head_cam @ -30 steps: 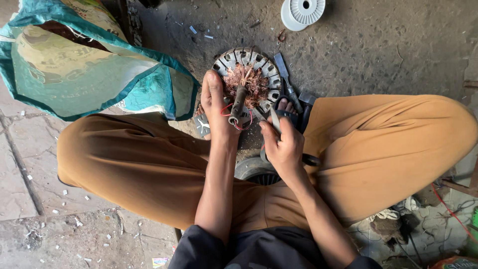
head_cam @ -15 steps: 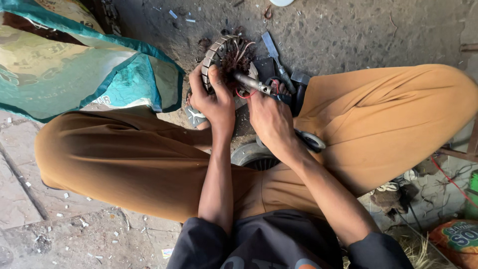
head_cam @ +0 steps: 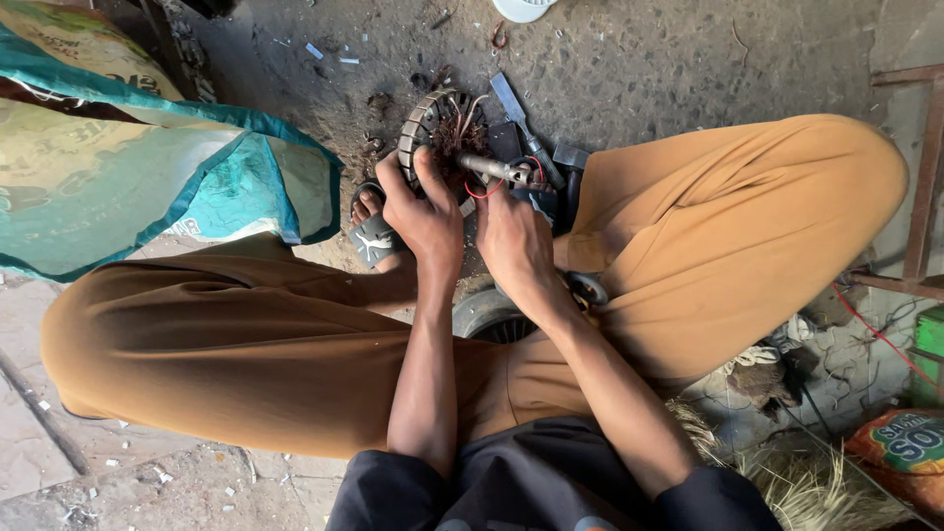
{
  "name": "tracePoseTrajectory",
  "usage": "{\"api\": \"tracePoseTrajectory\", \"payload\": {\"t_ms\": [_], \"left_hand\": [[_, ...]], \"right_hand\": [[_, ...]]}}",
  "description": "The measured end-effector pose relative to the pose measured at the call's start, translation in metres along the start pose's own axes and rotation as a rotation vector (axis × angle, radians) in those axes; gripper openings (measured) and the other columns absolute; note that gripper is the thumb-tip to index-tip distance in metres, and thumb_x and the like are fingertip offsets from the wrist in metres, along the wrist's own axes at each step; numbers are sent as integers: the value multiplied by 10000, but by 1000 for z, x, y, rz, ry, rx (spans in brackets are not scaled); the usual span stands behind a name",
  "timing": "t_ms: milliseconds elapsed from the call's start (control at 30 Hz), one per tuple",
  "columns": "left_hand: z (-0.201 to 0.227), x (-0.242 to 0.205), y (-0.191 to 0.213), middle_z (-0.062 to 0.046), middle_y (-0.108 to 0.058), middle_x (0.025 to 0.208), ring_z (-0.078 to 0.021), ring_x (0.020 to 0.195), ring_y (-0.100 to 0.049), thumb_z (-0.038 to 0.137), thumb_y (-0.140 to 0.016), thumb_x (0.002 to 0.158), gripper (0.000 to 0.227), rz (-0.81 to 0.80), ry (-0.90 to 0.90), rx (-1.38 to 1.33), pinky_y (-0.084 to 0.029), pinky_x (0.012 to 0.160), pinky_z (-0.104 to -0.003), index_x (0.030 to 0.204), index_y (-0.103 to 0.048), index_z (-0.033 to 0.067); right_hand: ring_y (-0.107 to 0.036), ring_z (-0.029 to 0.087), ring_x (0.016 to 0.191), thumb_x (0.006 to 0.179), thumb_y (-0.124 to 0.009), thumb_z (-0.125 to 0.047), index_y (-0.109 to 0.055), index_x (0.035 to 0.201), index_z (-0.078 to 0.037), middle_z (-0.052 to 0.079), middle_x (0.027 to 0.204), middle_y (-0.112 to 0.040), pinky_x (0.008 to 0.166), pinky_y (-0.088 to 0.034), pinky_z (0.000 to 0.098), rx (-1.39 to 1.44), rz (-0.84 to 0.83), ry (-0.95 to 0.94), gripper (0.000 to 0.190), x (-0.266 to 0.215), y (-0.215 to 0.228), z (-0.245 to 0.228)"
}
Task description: The person sits cross-legged on the floor and uses pliers to pull and cut copper wires from a circular electrical component. The person repeatedly rotates the component and continues removing wires throughout the clip.
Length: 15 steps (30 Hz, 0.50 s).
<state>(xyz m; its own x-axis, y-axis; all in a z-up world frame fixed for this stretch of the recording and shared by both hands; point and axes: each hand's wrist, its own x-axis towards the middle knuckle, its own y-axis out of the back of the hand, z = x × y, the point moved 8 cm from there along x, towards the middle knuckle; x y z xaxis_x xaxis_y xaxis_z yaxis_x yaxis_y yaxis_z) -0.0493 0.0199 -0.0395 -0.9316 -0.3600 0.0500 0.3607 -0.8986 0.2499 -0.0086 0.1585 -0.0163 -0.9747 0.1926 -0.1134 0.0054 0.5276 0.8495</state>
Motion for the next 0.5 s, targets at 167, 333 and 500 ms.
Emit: {"api": "tracePoseTrajectory", "payload": {"t_ms": [167, 333, 500], "left_hand": [[31, -5, -14, -272, -696, 1127, -333, 964, -696, 249, -599, 1109, 304, -41, -617, 248, -580, 798, -386, 1225, -549, -28], [-54, 14, -15, -90, -616, 943, -149, 851, -549, 313, -573, 1164, 371, 89, 217, -383, -486, 806, -348, 1096, -608, -50], [-73, 24, -7, -35, -661, 996, -139, 907, -613, 409, -514, 1036, 388, 166, 484, -880, -525, 831, -328, 1082, -584, 30]], "right_hand": [[-671, 425, 596, 1053, -534, -179, -602, 1093, -9, 242, 677, -659, 514, -519, 526, -186, -61, -4, 188, 8, -19, 30], [-616, 296, 739, 1177, -497, -224, -566, 1115, -36, 149, 855, -639, 590, -481, 429, 473, 176, -95, 211, 6, -19, 63], [-573, 116, 633, 1145, -428, -211, -533, 1295, -16, 13, 899, -571, 569, -517, 291, 1400, -276, -312, 267, -21, -31, 54]]}}
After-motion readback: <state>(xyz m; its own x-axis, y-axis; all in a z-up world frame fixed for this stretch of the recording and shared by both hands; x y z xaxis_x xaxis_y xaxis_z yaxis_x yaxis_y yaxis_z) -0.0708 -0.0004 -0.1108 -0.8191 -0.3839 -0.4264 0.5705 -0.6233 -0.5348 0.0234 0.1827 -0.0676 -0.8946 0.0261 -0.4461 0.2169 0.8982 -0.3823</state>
